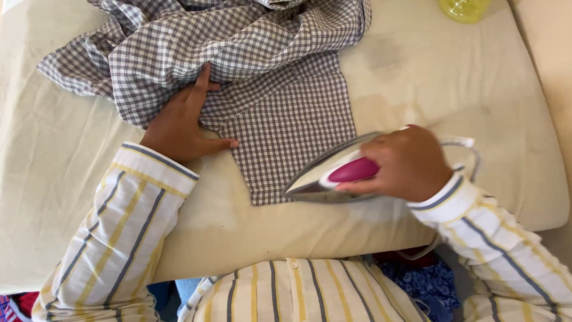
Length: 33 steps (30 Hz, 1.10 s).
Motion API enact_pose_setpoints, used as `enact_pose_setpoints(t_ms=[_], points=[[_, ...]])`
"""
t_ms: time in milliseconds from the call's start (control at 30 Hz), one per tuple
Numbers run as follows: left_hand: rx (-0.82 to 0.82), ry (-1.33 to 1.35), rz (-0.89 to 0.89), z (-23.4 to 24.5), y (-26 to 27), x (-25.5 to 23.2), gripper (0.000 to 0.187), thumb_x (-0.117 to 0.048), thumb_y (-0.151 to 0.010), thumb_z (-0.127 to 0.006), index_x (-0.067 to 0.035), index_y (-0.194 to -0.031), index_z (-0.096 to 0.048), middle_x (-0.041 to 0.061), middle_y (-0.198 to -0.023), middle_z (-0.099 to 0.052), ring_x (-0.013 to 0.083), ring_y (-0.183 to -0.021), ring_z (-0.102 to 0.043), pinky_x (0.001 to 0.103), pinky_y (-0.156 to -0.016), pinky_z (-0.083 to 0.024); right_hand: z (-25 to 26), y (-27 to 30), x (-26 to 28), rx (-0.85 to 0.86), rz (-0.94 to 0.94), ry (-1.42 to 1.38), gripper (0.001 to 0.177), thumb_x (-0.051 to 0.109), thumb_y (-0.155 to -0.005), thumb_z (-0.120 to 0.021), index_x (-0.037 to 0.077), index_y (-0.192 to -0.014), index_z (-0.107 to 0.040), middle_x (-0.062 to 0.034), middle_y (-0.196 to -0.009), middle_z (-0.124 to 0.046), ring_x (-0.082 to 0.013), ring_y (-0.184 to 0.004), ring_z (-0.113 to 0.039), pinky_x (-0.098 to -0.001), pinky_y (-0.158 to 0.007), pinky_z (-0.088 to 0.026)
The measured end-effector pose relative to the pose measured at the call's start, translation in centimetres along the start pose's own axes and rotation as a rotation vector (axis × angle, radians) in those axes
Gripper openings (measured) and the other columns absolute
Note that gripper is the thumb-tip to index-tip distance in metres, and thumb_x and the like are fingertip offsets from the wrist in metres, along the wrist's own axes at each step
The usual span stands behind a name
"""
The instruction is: The recorder is ironing a checkered shirt on an ironing board using a steam iron.
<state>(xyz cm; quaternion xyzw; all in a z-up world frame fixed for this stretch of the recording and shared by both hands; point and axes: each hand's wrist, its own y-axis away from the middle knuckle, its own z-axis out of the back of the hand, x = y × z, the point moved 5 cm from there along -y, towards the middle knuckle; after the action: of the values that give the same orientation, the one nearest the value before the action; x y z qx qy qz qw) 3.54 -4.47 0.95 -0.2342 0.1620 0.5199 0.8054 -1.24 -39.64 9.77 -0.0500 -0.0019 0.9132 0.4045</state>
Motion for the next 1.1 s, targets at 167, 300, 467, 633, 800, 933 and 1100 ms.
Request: enact_pose_setpoints(t_ms=[167,300,467,633,800,933,1100], points=[[-0.004,0.003,-0.008,0.1,0.0,-0.1,0.146,-0.057,-0.061,-0.093,-0.002,-0.164,-0.006,0.017,-0.146,-0.058,0.0350,-0.131,-0.056,0.040,-0.110,-0.042,0.7,1.5,-2.5,0.006,-0.196,0.035,0.061,0.073,-0.062,-0.082,0.014,-0.066,-0.070,0.0000,-0.062,-0.067,-0.0209,-0.049,-0.058,-0.0324,-0.055,-0.044],[-0.001,0.015,0.016,0.2,0.0,-0.3,0.149,-0.053,-0.057,-0.096,-0.003,-0.164,-0.006,0.016,-0.145,-0.059,0.0336,-0.131,-0.056,0.040,-0.110,-0.042,1.3,0.5,-1.2,-0.112,-0.191,0.006,0.060,0.073,-0.072,-0.080,0.013,-0.070,-0.073,-0.0012,-0.063,-0.071,-0.0180,-0.045,-0.060,-0.0277,-0.046,-0.042],[0.003,0.041,0.010,0.2,-0.2,-0.1,0.152,-0.053,-0.054,-0.097,-0.002,-0.164,-0.005,0.017,-0.144,-0.058,0.0346,-0.130,-0.056,0.041,-0.110,-0.041,0.4,-3.0,0.4,-0.119,-0.206,0.050,0.072,0.081,-0.078,-0.071,0.010,-0.086,-0.078,-0.0046,-0.069,-0.073,-0.0222,-0.048,-0.064,-0.0274,-0.048,-0.047],[0.015,0.059,0.024,0.6,-0.2,-0.4,0.153,-0.053,-0.053,-0.096,-0.003,-0.164,-0.004,0.015,-0.146,-0.057,0.0341,-0.134,-0.052,0.041,-0.112,-0.038,-0.3,-7.8,-0.1,-0.109,-0.217,-0.013,0.079,0.085,-0.081,-0.065,0.008,-0.092,-0.078,-0.0068,-0.068,-0.071,-0.0229,-0.043,-0.060,-0.0284,-0.046,-0.047],[0.118,0.136,0.045,0.9,-0.4,-0.9,0.143,-0.042,-0.064,-0.097,0.001,-0.165,-0.005,0.027,-0.146,-0.048,0.0536,-0.140,-0.040,0.065,-0.115,-0.031,-0.8,-10.8,-4.5,0.004,-0.421,-0.049,0.075,0.080,-0.081,-0.067,0.007,-0.095,-0.076,-0.0193,-0.079,-0.073,-0.0417,-0.083,-0.074,-0.0518,-0.071,-0.055],[0.128,0.114,0.041,0.2,-0.5,-0.1,0.145,-0.046,-0.064,-0.096,0.000,-0.165,-0.004,0.026,-0.147,-0.047,0.0524,-0.141,-0.039,0.064,-0.115,-0.031,-1.6,-11.2,-9.7,-0.042,-0.500,-0.092,0.064,0.077,-0.086,-0.072,0.015,-0.100,-0.078,-0.0128,-0.082,-0.076,-0.0368,-0.086,-0.076,-0.0466,-0.070,-0.054],[0.034,0.060,0.037,0.2,-0.5,-0.1,0.153,-0.054,-0.053,-0.095,-0.002,-0.164,-0.003,0.019,-0.147,-0.053,0.0360,-0.135,-0.050,0.043,-0.114,-0.036,-1.7,-10.8,-12.7,-0.190,-0.541,0.209,0.080,0.089,-0.086,-0.070,0.009,-0.087,-0.080,-0.0114,-0.070,-0.071,-0.0312,-0.056,-0.065,-0.0431,-0.056,-0.051]])
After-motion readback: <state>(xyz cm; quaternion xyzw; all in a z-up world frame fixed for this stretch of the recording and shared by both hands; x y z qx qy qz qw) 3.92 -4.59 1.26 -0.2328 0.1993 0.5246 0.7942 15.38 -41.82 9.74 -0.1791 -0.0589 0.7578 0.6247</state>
